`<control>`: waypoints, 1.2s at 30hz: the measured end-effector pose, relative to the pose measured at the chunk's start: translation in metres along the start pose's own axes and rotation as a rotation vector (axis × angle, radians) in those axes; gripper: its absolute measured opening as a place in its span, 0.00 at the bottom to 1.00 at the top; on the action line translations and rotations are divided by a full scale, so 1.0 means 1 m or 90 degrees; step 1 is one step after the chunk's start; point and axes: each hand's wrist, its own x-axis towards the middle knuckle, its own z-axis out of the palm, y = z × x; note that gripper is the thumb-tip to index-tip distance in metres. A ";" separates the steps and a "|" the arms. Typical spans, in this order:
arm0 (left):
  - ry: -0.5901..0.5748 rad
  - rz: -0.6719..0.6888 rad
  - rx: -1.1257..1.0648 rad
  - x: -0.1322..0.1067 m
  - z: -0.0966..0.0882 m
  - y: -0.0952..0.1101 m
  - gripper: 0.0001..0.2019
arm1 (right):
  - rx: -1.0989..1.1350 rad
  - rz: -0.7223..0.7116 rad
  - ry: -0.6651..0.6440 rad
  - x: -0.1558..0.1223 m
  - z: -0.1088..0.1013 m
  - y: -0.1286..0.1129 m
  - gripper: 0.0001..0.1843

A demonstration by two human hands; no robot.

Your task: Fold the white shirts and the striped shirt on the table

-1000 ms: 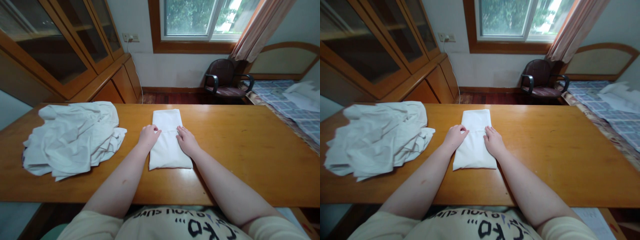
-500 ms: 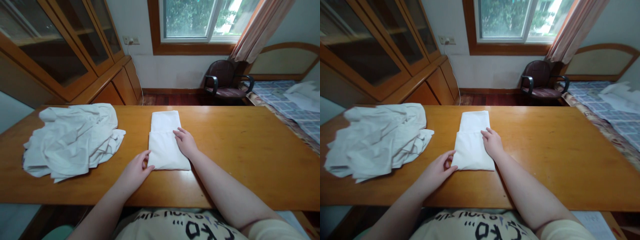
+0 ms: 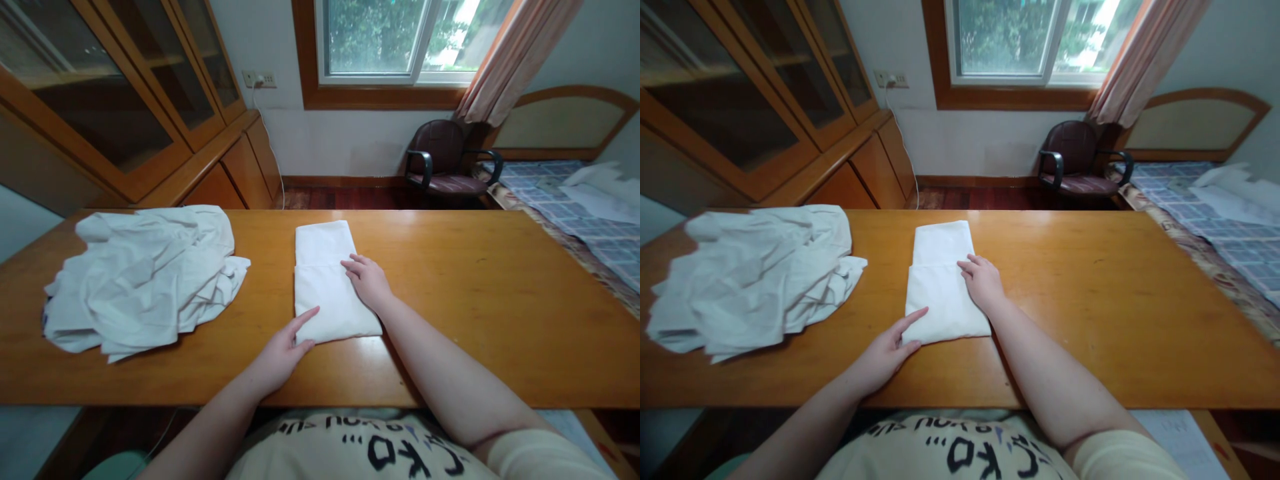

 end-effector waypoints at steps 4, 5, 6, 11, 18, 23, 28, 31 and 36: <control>0.033 0.022 0.042 -0.001 -0.003 0.000 0.31 | -0.017 -0.012 -0.006 0.001 0.001 0.001 0.16; 0.034 0.024 0.034 -0.002 -0.003 -0.003 0.32 | -0.019 -0.016 -0.010 0.000 0.001 0.001 0.16; 0.030 0.025 0.021 -0.002 -0.004 -0.006 0.32 | -0.022 -0.020 -0.014 0.000 0.001 0.001 0.16; 0.051 -0.005 0.000 -0.006 -0.018 -0.019 0.29 | -0.042 -0.029 -0.015 -0.002 -0.001 -0.002 0.17; 0.197 0.174 0.289 0.011 -0.038 0.032 0.19 | -0.058 -0.020 -0.037 -0.005 -0.004 -0.009 0.18; 0.145 0.243 0.510 0.047 0.013 0.055 0.24 | -0.052 -0.024 -0.046 -0.006 -0.006 -0.009 0.25; 0.180 0.156 0.655 0.060 0.054 0.028 0.29 | -0.048 -0.014 -0.047 -0.006 -0.005 -0.008 0.25; 0.162 0.175 0.691 0.054 0.055 0.013 0.32 | -0.044 -0.010 -0.045 -0.006 -0.004 -0.008 0.25; 0.149 0.160 0.697 0.047 0.038 0.014 0.37 | -0.046 -0.024 -0.060 -0.006 -0.003 -0.006 0.27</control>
